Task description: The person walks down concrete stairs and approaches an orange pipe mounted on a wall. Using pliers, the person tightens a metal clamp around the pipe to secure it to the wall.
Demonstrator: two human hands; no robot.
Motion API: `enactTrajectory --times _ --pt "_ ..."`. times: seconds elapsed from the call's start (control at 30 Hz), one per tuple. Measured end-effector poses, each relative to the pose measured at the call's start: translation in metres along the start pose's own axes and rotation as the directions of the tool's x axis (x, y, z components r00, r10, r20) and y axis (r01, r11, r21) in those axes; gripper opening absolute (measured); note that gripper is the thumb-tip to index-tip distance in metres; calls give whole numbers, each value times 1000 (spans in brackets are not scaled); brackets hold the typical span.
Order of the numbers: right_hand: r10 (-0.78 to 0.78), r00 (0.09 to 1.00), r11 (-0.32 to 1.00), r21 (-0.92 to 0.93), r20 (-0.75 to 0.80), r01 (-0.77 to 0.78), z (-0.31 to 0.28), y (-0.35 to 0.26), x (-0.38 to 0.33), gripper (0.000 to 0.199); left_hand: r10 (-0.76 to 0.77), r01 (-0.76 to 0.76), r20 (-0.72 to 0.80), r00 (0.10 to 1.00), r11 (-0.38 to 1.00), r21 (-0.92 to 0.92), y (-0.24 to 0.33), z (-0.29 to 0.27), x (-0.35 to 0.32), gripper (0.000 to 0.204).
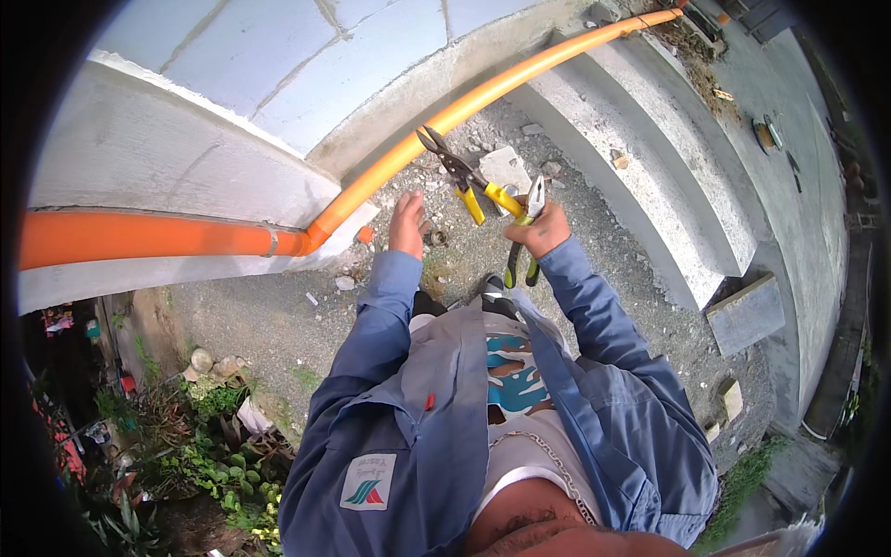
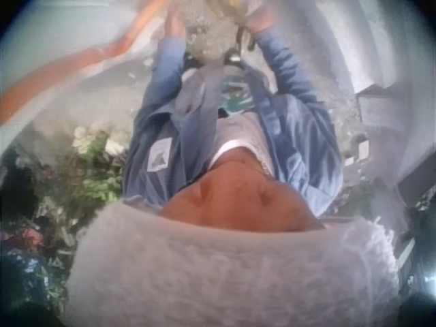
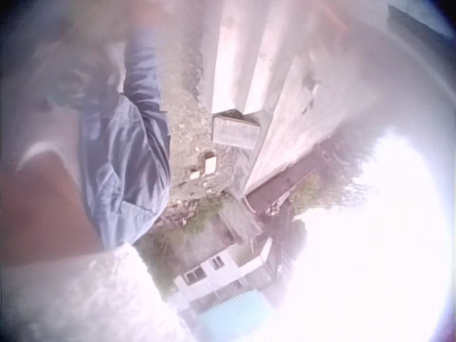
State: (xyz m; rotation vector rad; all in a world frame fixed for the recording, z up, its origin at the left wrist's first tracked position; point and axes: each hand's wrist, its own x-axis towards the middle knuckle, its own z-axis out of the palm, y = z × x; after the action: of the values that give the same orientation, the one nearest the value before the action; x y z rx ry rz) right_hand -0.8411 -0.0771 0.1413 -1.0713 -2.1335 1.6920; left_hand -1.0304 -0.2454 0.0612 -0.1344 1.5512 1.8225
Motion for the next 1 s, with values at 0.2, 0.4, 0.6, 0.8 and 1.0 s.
enactTrajectory --times 0.2,0.4,0.6,0.8,1.0 --pt "38 998 999 20 -57 -37 41 -23 -14 52 233 -311 468 853 946 96 -8 55 -2 60" --pt "-69 958 984 140 -279 111 50 -40 -34 55 70 -72 544 836 997 -17 17 44 17 45" --pt "-122 937 965 183 -327 190 26 -73 -34 59 61 89 677 734 979 -185 48 5 29 47" --pt "-328 880 943 -169 -343 285 47 -100 -7 44 -19 211 828 560 970 -120 72 -9 25 55" --pt "-532 769 827 -411 -354 383 64 -108 33 48 -4 250 888 459 960 -125 84 -14 15 42"
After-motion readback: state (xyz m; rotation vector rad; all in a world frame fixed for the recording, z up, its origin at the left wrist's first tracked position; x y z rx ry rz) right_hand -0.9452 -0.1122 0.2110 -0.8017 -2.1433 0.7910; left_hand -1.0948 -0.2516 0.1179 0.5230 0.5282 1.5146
